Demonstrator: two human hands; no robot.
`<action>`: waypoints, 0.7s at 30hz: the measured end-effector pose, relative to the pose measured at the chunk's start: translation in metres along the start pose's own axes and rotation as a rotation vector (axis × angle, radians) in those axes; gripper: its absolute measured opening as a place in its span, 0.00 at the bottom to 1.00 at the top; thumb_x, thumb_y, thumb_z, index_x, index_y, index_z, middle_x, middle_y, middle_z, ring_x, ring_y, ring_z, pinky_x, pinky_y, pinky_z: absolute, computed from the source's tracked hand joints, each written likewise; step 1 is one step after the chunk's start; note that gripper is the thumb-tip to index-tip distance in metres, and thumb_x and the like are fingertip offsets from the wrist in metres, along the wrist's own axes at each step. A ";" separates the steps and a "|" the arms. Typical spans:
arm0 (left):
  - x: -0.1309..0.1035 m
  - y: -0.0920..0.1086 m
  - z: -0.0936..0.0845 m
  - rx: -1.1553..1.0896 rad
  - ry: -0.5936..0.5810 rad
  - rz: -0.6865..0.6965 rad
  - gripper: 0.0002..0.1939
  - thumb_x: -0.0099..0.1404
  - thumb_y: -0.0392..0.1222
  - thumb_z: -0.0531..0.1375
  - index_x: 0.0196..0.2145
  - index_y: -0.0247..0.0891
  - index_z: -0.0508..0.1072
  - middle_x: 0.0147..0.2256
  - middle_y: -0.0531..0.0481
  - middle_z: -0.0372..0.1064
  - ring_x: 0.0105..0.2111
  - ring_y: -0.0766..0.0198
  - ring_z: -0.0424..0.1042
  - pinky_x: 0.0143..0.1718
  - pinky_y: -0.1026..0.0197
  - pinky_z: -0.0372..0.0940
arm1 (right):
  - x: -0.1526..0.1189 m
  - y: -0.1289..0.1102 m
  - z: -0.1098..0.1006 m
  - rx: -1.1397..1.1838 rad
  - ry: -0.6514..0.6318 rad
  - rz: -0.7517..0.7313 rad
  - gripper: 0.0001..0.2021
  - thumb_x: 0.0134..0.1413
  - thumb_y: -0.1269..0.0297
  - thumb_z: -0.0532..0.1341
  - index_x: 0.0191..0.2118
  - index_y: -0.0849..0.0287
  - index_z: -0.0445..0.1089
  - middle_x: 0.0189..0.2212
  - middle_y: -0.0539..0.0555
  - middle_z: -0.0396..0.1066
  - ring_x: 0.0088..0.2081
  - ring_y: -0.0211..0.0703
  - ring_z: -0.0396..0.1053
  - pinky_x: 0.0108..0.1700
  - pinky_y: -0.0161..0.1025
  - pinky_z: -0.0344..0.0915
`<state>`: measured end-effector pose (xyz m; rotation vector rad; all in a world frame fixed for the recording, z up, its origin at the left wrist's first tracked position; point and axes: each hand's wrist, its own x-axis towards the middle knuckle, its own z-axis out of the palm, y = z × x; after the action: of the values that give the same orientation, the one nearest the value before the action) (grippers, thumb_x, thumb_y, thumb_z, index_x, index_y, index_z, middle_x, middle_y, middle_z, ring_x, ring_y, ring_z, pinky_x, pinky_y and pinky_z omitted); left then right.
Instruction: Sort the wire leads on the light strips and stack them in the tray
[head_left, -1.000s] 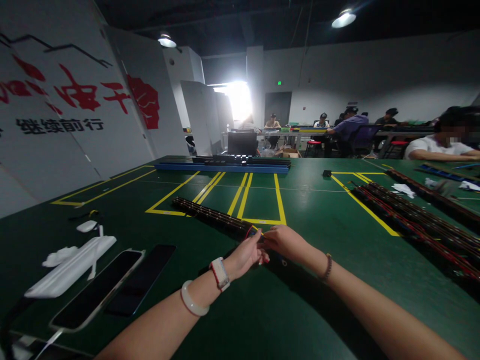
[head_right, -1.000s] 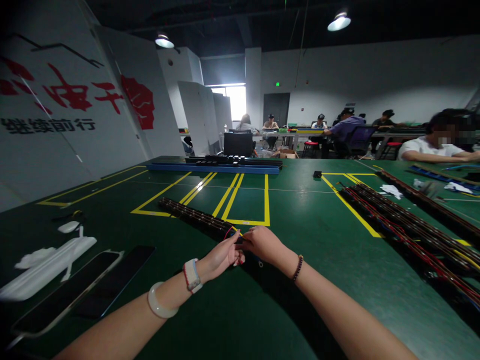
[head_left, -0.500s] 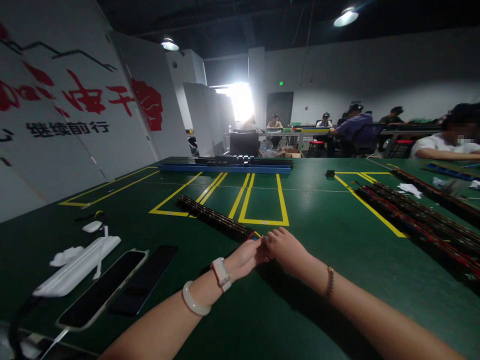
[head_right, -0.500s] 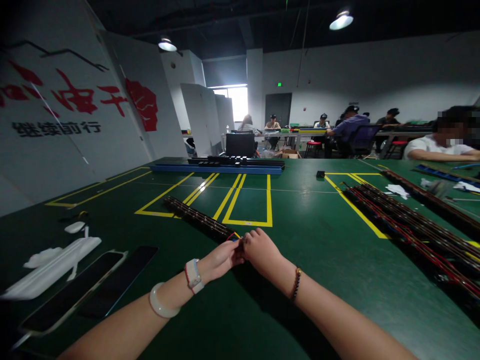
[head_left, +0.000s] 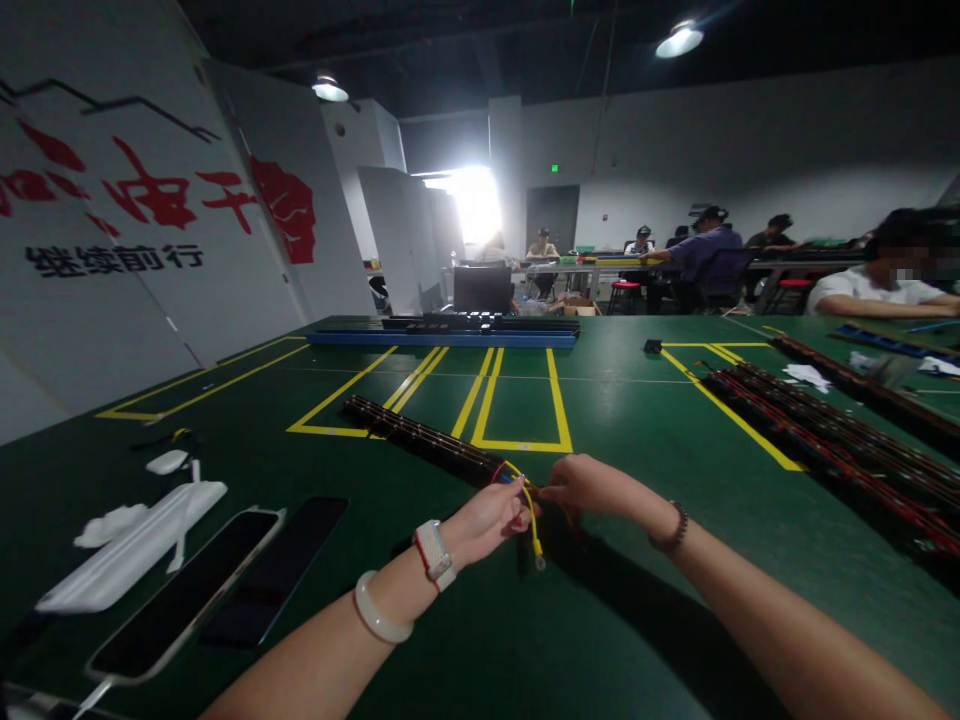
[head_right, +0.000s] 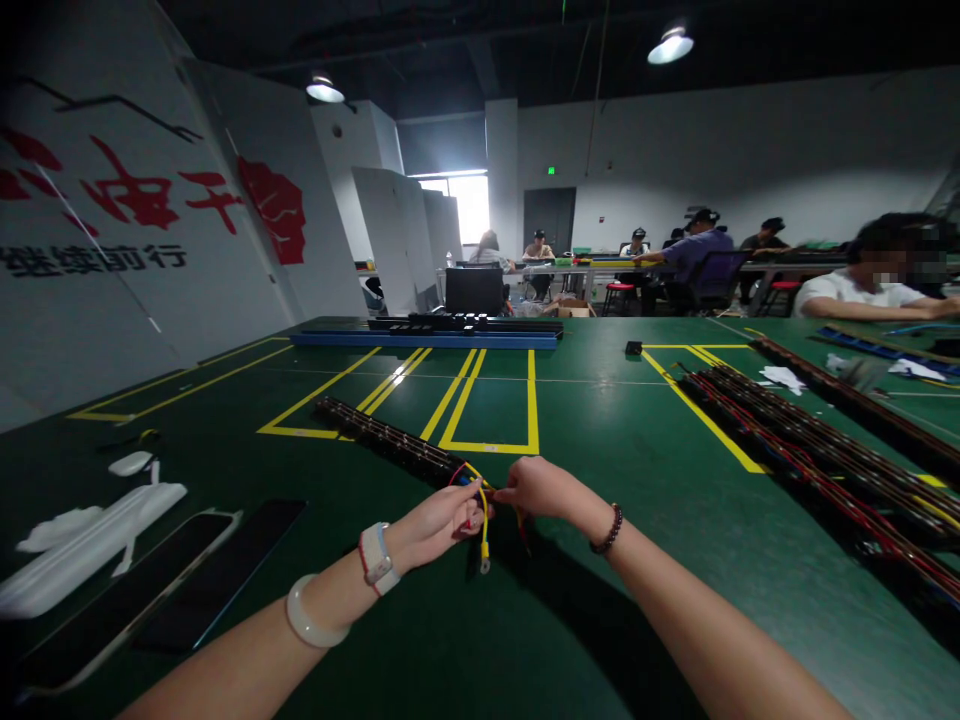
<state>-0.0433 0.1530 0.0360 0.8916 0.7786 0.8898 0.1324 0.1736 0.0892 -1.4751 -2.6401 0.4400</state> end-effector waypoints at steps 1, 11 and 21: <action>0.000 0.000 0.000 0.022 -0.003 0.011 0.13 0.71 0.41 0.46 0.33 0.29 0.62 0.26 0.47 0.62 0.20 0.74 0.56 0.22 0.69 0.48 | 0.002 0.003 -0.001 0.035 -0.029 -0.006 0.19 0.59 0.54 0.54 0.28 0.64 0.72 0.21 0.53 0.69 0.20 0.31 0.58 0.21 0.31 0.49; 0.002 0.001 -0.005 0.003 -0.044 0.041 0.13 0.70 0.39 0.48 0.35 0.25 0.65 0.25 0.49 0.61 0.16 0.79 0.48 0.18 0.73 0.43 | 0.030 0.046 0.008 -0.152 0.434 0.149 0.14 0.55 0.55 0.60 0.32 0.62 0.72 0.29 0.57 0.71 0.28 0.38 0.67 0.26 0.33 0.54; 0.004 -0.002 -0.004 0.043 -0.048 0.072 0.13 0.70 0.40 0.48 0.37 0.26 0.67 0.29 0.45 0.65 0.19 0.77 0.56 0.19 0.72 0.47 | 0.026 0.039 0.004 -0.357 0.494 0.024 0.15 0.52 0.57 0.63 0.41 0.62 0.72 0.38 0.61 0.69 0.41 0.49 0.66 0.42 0.42 0.60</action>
<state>-0.0445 0.1570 0.0319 0.9810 0.7302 0.9136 0.1499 0.2142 0.0727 -1.4615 -2.3727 -0.3740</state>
